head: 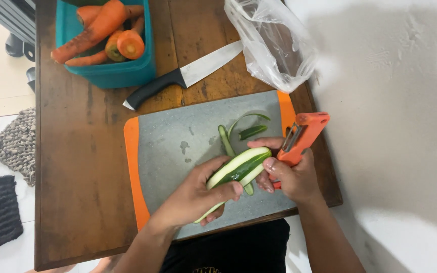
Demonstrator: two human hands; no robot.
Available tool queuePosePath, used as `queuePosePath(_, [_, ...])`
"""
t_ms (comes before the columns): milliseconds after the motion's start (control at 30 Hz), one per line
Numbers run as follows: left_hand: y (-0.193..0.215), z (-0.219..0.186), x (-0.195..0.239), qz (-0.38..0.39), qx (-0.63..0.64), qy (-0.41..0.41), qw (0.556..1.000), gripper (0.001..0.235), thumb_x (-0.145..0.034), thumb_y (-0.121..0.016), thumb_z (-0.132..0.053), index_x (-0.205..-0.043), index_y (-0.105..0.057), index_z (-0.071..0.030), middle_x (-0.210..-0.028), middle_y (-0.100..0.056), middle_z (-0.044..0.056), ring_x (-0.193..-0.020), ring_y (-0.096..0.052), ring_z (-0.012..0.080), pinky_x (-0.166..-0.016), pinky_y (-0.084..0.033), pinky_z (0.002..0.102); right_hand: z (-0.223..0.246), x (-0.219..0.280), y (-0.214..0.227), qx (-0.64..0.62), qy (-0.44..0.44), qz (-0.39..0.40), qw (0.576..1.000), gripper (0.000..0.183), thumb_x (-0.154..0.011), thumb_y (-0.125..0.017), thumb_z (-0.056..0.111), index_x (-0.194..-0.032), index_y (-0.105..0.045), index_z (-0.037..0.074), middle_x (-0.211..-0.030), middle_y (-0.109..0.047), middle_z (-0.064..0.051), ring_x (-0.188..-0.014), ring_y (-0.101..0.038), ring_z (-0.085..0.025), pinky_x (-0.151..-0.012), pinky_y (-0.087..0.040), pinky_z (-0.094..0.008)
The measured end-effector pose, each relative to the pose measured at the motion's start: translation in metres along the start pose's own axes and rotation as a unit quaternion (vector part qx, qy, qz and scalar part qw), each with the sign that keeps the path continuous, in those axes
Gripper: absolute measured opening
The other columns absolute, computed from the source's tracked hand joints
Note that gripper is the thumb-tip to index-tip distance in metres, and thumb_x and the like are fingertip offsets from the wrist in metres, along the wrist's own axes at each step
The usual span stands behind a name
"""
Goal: Peeling a cucumber and a carrot with a hand peeler and putting the peels into a bag.
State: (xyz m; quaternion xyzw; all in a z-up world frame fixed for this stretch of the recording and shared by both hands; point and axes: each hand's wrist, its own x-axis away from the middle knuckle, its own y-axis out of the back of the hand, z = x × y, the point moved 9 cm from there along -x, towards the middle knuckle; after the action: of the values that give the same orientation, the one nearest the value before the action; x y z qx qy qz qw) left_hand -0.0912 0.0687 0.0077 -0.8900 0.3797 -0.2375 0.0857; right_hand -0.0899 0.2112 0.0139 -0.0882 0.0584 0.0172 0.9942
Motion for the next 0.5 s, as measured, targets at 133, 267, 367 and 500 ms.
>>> queuePosePath(133, [0.012, 0.001, 0.004, -0.049, -0.024, 0.035, 0.998, 0.066, -0.075, -0.076, -0.014, -0.131, -0.042, -0.013, -0.073, -0.057, 0.01, -0.037, -0.045, 0.0115, -0.028, -0.039, 0.024, 0.006, -0.005, -0.004, 0.052, -0.022, 0.001, 0.998, 0.038, -0.092, -0.061, 0.031, -0.11, -0.06, -0.002, -0.044, -0.051, -0.008, -0.031, -0.051, -0.016, -0.038, -0.048, -0.027])
queuePosePath(267, [0.023, -0.002, 0.006, 0.017, 0.181, -0.046, 0.982, 0.054, -0.076, -0.06, 0.004, -0.129, -0.045, 0.002, -0.107, -0.053, 0.027, -0.063, -0.064, 0.0268, -0.052, -0.059, 0.036, -0.004, -0.001, 0.005, 0.052, -0.057, -0.054, 0.996, 0.028, -0.087, -0.062, 0.016, -0.108, -0.056, -0.001, -0.04, -0.048, -0.01, -0.028, -0.048, -0.019, -0.032, -0.048, -0.03])
queuePosePath(367, [0.032, -0.008, 0.004, -0.018, 0.236, -0.084, 0.968, 0.051, -0.078, -0.06, 0.003, -0.128, -0.052, 0.006, -0.108, -0.058, 0.03, -0.072, -0.071, 0.0358, -0.068, -0.064, 0.044, -0.006, 0.007, 0.007, 0.019, 0.008, -0.074, 0.997, 0.026, -0.091, -0.059, 0.014, -0.112, -0.052, 0.002, -0.039, -0.047, -0.01, -0.027, -0.048, -0.019, -0.034, -0.051, -0.032])
queuePosePath(500, [0.045, -0.001, 0.002, -0.119, 0.246, -0.083, 0.958, 0.034, -0.082, -0.066, 0.003, -0.113, -0.052, 0.001, -0.087, -0.07, 0.036, -0.065, -0.071, 0.0449, -0.067, -0.064, 0.05, -0.005, 0.024, 0.006, -0.011, 0.117, -0.093, 0.989, 0.028, -0.096, -0.061, 0.013, -0.121, -0.05, 0.005, -0.048, -0.048, -0.008, -0.033, -0.05, -0.018, -0.039, -0.052, -0.032])
